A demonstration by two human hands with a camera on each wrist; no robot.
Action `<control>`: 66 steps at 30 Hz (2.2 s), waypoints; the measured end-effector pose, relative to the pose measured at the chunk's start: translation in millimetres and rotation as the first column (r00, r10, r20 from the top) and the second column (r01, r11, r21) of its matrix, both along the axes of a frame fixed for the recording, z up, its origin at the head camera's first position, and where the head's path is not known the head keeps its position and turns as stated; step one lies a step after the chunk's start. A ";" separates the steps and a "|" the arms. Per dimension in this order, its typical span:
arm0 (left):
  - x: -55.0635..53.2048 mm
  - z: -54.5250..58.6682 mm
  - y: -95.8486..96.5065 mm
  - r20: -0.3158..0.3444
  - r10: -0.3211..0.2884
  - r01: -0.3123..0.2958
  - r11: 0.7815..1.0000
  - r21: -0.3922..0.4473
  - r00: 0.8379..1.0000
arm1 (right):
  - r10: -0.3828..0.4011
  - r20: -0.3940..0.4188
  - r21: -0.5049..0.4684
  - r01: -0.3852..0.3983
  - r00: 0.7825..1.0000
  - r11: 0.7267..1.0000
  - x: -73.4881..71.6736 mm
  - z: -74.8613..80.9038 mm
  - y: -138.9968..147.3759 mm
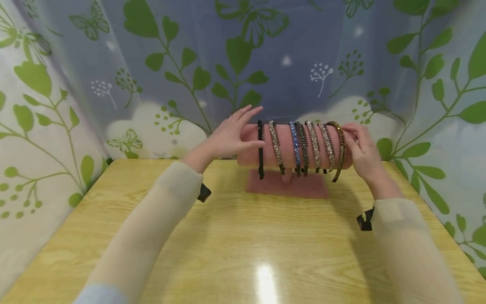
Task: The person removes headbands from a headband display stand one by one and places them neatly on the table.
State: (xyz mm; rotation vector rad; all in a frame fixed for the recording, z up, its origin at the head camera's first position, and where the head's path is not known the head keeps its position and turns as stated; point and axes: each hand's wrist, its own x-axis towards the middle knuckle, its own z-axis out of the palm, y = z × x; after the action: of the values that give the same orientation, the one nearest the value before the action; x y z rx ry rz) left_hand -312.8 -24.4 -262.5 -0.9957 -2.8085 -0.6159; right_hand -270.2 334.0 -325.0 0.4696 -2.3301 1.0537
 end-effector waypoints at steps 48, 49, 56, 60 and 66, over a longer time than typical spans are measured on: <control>-14.8 -22.0 -2.9 0.019 -0.097 0.096 0.993 0.069 0.995 | -0.034 0.000 -0.004 0.034 0.999 0.999 1.8 -1.3 -4.3; -15.4 -20.6 -2.3 0.026 -0.094 0.092 0.994 0.064 0.995 | -0.038 0.001 -0.006 0.038 0.999 0.999 1.7 -1.2 -4.3; -20.8 -10.9 0.3 0.064 -0.094 0.092 0.995 0.022 0.994 | -0.046 0.010 -0.008 0.046 0.999 0.999 2.3 -0.8 -4.1; -24.3 -10.8 -2.1 0.183 -0.160 0.136 0.981 0.137 0.970 | -0.045 0.010 -0.005 0.045 0.999 0.999 3.4 -0.7 -5.2; -28.8 -9.7 -0.9 0.254 -0.250 0.202 0.959 0.200 0.934 | -0.063 0.042 -0.002 0.063 0.997 0.998 6.0 -1.9 -2.4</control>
State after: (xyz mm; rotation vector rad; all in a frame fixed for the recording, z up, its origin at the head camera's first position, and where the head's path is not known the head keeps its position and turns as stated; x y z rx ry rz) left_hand -341.7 -25.3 -272.2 -1.3017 -2.8237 -1.0851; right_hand -264.2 331.6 -326.8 0.3738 -2.3637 1.0467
